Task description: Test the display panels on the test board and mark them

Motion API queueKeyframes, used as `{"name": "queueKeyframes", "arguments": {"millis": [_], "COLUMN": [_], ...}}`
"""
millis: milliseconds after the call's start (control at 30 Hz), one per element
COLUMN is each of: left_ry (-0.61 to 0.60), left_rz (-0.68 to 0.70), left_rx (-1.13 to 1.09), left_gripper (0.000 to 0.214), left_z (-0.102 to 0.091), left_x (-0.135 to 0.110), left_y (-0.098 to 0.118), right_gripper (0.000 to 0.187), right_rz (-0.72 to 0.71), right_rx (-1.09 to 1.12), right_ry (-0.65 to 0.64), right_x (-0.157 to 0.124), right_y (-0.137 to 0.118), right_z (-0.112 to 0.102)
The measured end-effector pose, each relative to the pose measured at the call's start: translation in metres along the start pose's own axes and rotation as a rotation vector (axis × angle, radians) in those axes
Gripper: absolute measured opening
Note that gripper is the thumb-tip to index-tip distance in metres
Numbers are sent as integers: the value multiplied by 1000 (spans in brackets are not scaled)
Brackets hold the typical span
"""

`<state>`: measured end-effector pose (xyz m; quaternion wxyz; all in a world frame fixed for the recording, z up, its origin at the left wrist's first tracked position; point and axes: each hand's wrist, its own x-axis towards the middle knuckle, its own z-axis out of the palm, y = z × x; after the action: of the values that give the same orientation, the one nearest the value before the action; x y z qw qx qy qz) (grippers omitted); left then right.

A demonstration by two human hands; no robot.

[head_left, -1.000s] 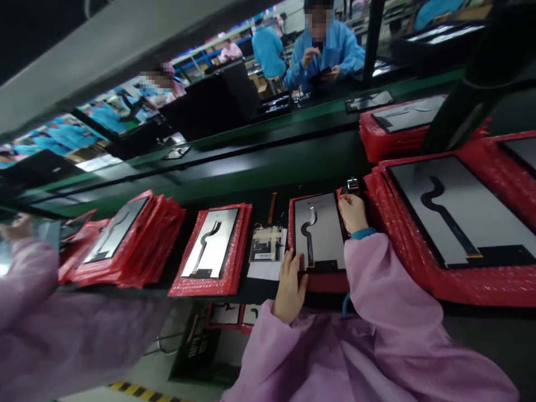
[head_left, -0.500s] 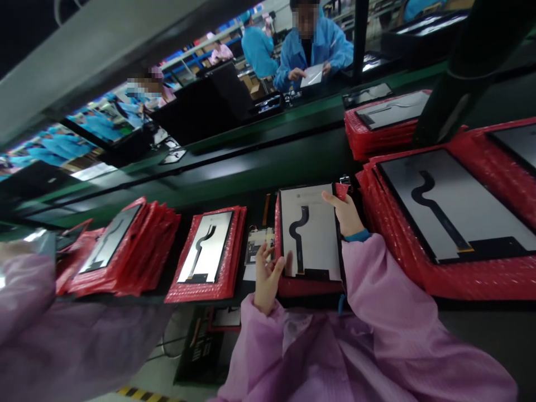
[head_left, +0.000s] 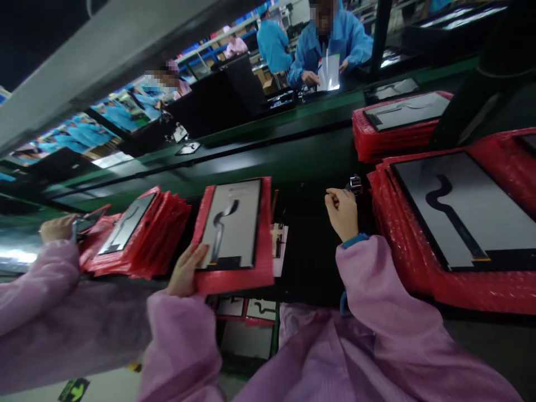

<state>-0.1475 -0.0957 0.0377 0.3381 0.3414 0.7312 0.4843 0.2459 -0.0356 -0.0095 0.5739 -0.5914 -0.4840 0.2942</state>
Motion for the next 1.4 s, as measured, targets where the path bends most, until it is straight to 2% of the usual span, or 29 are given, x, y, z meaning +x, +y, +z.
{"name": "queueKeyframes", "arguments": {"millis": [33, 100, 167, 233, 333, 433, 533, 633, 733, 800, 900, 1000, 1067, 1100, 1133, 1267, 1333, 1400], "left_ry": [2, -33, -81, -114, -78, 42, 96, 155, 234, 167, -21, -258, -377, -480, -566, -683, -723, -757], "left_rz": [-15, -53, -70, -46, 28, 98, 302, 520, 637, 686, 759, 802, 811, 725, 599, 476, 426, 369], "left_rx": [13, 76, 157, 241, 371, 512, 747, 913, 898, 826, 656, 528, 486, 394, 307, 276, 283, 302], "left_gripper": [18, 24, 36, 48, 48, 32, 21, 21, 23, 26, 29, 28, 22, 18, 16, 14, 13, 12], "left_z": [-17, -42, -54, -59, -60, -64, -74, -80, -68, -45, 14, 94, 155, 186, 218, 333, 379, 414], "left_x": [15, 38, 53, 62, 71, 75, 78, 77, 67, 56, 40, 31, 29, 29, 28, 19, 14, 10], "left_y": [5, 12, 12, 5, -11, -26, -35, -31, -7, 20, 68, 111, 134, 143, 151, 162, 159, 154], "right_gripper": [38, 52, 66, 71, 69, 67, 64, 70, 76, 77, 83, 87, 79, 72, 66, 44, 39, 37], "right_rz": [-18, -61, -81, -76, -86, -101, -106, -105, -94, -88, -89, -129, -188, -227, -267, -397, -424, -429], "right_rx": [-74, -327, -599, -739, -781, -775, -772, -812, -866, -885, -881, -905, -918, -911, -896, -841, -836, -833], "right_ry": [65, 173, 216, 196, 151, 137, 136, 126, 116, 130, 174, 165, 105, 60, 12, -151, -189, -210], "right_x": [1, 7, 17, 27, 38, 41, 42, 41, 39, 37, 33, 27, 20, 17, 13, 3, 2, 3], "right_y": [1, 5, 12, 20, 30, 35, 36, 38, 41, 41, 39, 31, 25, 22, 20, 15, 15, 16], "right_z": [-2, -5, -9, -11, -13, -14, -14, -14, -13, -11, -8, -4, 1, 3, 6, 18, 21, 20]}}
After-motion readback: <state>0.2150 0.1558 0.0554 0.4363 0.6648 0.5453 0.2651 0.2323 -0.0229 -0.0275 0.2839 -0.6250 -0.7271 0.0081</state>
